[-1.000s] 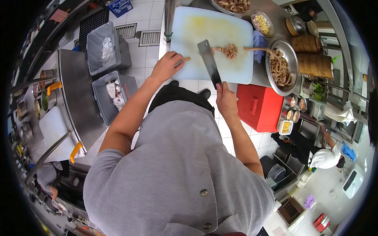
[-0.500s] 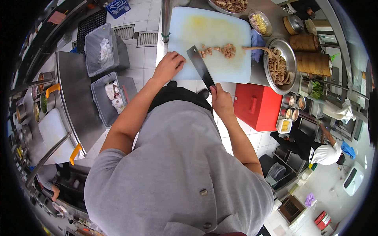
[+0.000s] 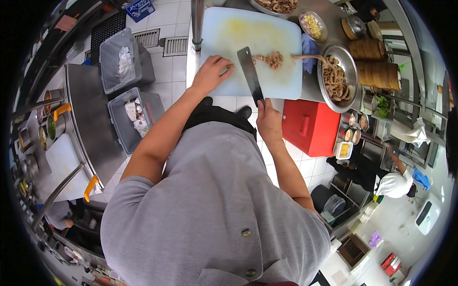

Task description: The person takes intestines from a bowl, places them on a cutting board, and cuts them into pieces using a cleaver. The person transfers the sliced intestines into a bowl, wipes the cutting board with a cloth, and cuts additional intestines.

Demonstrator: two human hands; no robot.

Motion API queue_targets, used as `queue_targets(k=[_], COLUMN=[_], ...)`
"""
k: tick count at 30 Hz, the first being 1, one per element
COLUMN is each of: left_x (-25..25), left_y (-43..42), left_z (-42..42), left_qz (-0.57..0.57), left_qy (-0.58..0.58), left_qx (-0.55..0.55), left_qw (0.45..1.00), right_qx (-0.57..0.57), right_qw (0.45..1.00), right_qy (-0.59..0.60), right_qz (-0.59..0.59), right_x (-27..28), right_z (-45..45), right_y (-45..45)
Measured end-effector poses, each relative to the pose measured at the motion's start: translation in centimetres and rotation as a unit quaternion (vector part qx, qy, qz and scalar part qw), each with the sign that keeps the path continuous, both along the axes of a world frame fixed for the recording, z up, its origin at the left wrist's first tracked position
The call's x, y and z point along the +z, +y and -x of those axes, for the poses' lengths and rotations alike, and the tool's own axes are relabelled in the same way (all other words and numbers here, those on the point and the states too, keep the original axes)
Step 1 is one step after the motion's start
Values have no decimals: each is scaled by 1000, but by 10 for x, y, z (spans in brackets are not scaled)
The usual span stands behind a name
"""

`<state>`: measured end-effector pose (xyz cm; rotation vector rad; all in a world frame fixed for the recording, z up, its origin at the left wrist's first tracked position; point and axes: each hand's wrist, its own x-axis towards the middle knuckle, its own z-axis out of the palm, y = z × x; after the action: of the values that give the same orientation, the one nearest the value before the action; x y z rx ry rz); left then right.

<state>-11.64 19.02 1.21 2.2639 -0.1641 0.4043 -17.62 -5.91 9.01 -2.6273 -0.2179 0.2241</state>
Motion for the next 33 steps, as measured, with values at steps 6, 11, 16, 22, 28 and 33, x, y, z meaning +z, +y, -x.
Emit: queue_targets(k=[6,11,16,22,28,33], left_x=[9,19,34,41,37,8], left_y=[30,33,36,57,37,-8], left_z=[25,26,39,70,67,42], left_qz=[-12,-19,-2,7,16,-48], left_qy=[-13,-15,28,40,57,87], left_qx=[42,20,36,67,47,49], left_qw=[999,999,999,997,997,994], right_qx=[3,30,-1,-103,-167,-166], right_qw=[1000,993,998,994,983,979], right_qy=[-26,50,17,34,-73,-90], right_qz=[8,103,-67,-29,24,80], right_x=[17,1,8,37,23,-11], right_z=[14,5,-1,15,16,0], right_y=[15,10,-18,-43,-80,-87])
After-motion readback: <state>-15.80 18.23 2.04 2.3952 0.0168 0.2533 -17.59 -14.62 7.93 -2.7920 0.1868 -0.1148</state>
